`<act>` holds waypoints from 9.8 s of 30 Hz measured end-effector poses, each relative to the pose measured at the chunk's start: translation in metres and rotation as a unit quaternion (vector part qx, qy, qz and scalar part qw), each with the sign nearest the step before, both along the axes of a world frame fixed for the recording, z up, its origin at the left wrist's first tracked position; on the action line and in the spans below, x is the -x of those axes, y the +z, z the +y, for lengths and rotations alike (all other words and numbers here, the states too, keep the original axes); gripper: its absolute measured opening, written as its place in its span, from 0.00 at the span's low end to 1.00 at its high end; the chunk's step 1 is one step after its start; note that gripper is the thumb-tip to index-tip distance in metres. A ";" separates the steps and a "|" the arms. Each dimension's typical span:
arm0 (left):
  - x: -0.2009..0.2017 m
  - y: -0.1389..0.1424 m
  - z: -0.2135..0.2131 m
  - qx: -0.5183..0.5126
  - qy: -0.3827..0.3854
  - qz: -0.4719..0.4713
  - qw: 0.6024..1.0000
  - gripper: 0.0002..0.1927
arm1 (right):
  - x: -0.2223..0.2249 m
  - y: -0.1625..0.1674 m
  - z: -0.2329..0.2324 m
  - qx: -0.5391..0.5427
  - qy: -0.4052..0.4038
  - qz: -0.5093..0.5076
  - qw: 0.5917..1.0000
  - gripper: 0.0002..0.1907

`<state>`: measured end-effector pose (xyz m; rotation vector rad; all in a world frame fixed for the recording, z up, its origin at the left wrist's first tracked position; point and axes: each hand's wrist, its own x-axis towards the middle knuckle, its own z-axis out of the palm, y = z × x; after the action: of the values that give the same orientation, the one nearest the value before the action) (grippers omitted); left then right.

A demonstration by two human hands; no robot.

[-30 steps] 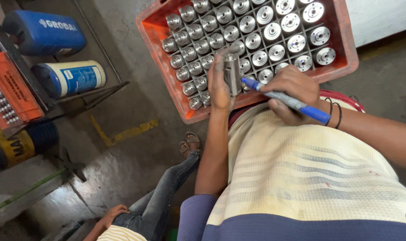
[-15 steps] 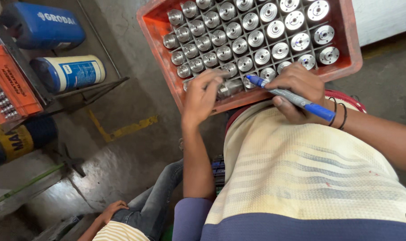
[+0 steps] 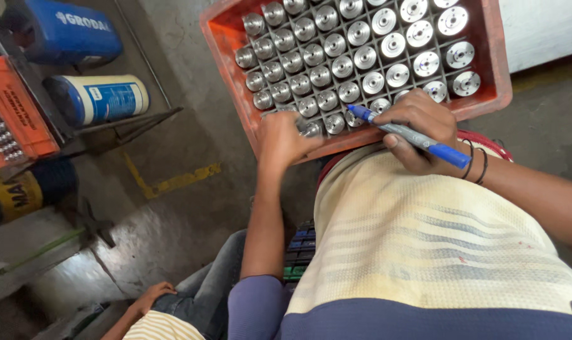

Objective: The person picks up small cylindrical metal parts from a crate, marks them with a blue marker, and places them back. The person repeats this process for multiple parts.

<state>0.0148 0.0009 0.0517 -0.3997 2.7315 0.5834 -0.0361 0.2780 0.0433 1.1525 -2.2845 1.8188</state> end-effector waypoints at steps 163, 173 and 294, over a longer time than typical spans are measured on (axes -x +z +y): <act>0.098 -0.051 0.214 -0.716 0.306 0.179 0.601 0.19 | 0.095 0.022 0.154 -0.004 0.084 0.118 0.989 0.09; 0.094 -0.068 0.225 -0.675 0.299 0.180 0.650 0.17 | 0.084 0.002 0.153 0.003 0.078 0.059 0.995 0.07; 0.122 -0.077 0.225 -0.616 0.289 0.204 0.705 0.22 | 0.102 0.009 0.142 -0.021 0.002 0.074 0.997 0.08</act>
<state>-0.1072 0.2260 -0.0255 -0.7641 1.7582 2.6270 -0.1383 0.4201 0.0527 1.2518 -2.2489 1.6337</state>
